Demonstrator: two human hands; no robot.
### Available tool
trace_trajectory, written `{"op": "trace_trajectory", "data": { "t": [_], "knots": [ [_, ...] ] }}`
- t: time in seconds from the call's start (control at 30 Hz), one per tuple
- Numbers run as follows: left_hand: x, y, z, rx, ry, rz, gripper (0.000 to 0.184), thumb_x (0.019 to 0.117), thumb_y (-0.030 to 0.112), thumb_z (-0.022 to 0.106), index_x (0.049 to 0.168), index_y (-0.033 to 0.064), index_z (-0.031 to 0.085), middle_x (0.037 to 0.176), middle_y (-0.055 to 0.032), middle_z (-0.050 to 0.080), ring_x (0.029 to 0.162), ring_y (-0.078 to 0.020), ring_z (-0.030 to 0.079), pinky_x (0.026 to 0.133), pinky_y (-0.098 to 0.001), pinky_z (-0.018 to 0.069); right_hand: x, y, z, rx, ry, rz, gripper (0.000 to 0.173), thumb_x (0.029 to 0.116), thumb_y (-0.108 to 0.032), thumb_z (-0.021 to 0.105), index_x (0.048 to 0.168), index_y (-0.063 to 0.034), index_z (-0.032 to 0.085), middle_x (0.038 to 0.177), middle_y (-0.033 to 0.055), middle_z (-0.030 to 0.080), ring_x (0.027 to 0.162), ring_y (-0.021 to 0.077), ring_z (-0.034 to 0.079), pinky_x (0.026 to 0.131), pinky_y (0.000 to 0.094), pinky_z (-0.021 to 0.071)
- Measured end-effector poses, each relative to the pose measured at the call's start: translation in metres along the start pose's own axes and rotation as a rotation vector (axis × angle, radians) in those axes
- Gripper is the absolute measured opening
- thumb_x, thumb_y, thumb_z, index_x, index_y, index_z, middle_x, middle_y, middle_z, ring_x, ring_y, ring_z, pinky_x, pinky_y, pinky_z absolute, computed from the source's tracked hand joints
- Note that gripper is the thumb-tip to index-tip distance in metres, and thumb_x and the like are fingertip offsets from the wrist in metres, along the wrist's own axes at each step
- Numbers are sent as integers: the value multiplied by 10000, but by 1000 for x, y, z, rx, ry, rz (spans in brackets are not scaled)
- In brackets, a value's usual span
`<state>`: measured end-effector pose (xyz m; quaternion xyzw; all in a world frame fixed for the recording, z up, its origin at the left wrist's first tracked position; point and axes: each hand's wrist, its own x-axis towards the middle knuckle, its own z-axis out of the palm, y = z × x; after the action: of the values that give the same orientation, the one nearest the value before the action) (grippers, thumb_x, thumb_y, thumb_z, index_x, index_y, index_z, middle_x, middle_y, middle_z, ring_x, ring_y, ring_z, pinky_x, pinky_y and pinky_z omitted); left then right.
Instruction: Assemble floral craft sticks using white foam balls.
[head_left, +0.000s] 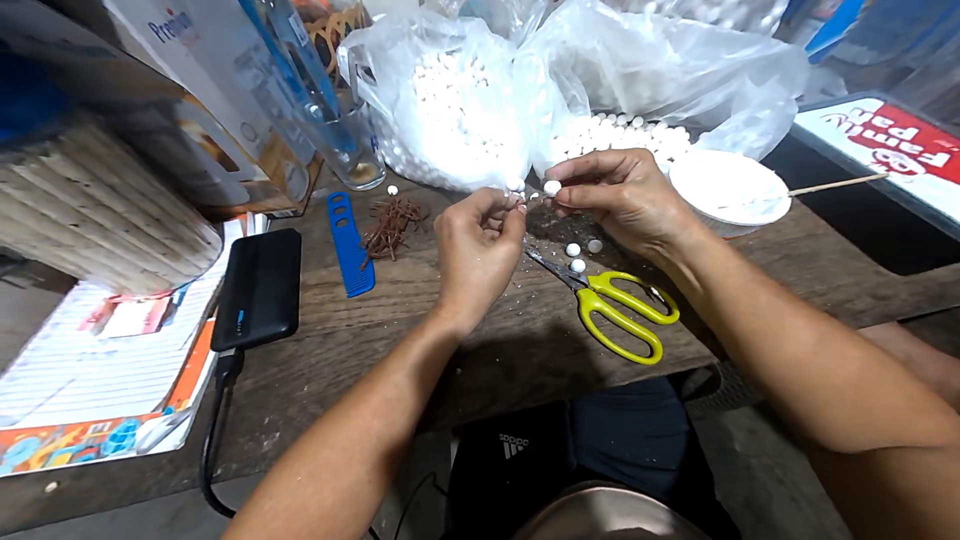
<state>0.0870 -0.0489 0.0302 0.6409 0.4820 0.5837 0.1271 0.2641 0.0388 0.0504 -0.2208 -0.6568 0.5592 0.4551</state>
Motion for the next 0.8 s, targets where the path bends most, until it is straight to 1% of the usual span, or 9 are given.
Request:
{"op": "trace_trajectory", "data": {
  "t": [0.1, 0.2, 0.37, 0.63, 0.8],
  "knots": [
    [-1, 0, 1, 30, 14, 15, 27, 940, -3, 661, 929, -18, 681, 779, -53, 662, 604, 10, 584, 551, -126, 480, -1, 1, 0, -54, -17, -57, 230, 860, 123, 647, 1004, -27, 746, 896, -16, 749, 779, 57, 706, 748, 233, 613],
    [-1, 0, 2, 62, 24, 48, 28, 925, -12, 665, 907, -15, 686, 751, -46, 649, 583, 18, 550, 531, -118, 444, -2, 0, 2, -99, 3, -84, 223, 828, 117, 677, 980, -35, 735, 881, -24, 745, 764, 42, 702, 746, 217, 611],
    [-1, -1, 3, 97, 40, 86, 46, 915, -26, 652, 879, -19, 680, 709, -41, 622, 561, 22, 519, 516, -113, 420, -4, 0, 4, -126, 12, -100, 230, 803, 129, 697, 959, -37, 731, 871, -26, 745, 771, 33, 704, 760, 211, 611],
    [-2, -1, 4, 158, 31, 115, 47, 910, -23, 647, 880, -19, 683, 711, -51, 623, 570, 13, 531, 524, -118, 427, -4, 0, 6, -149, 10, -122, 228, 794, 130, 705, 955, -29, 728, 874, -23, 742, 780, 35, 705, 779, 210, 611],
    [-1, -1, 5, 177, 31, 125, 52, 905, -26, 647, 865, -16, 678, 688, -46, 601, 555, 6, 506, 509, -122, 404, -4, 0, 7, -172, 2, -136, 227, 789, 136, 707, 947, -26, 729, 876, -25, 745, 782, 31, 708, 777, 207, 613]
  ]
}}
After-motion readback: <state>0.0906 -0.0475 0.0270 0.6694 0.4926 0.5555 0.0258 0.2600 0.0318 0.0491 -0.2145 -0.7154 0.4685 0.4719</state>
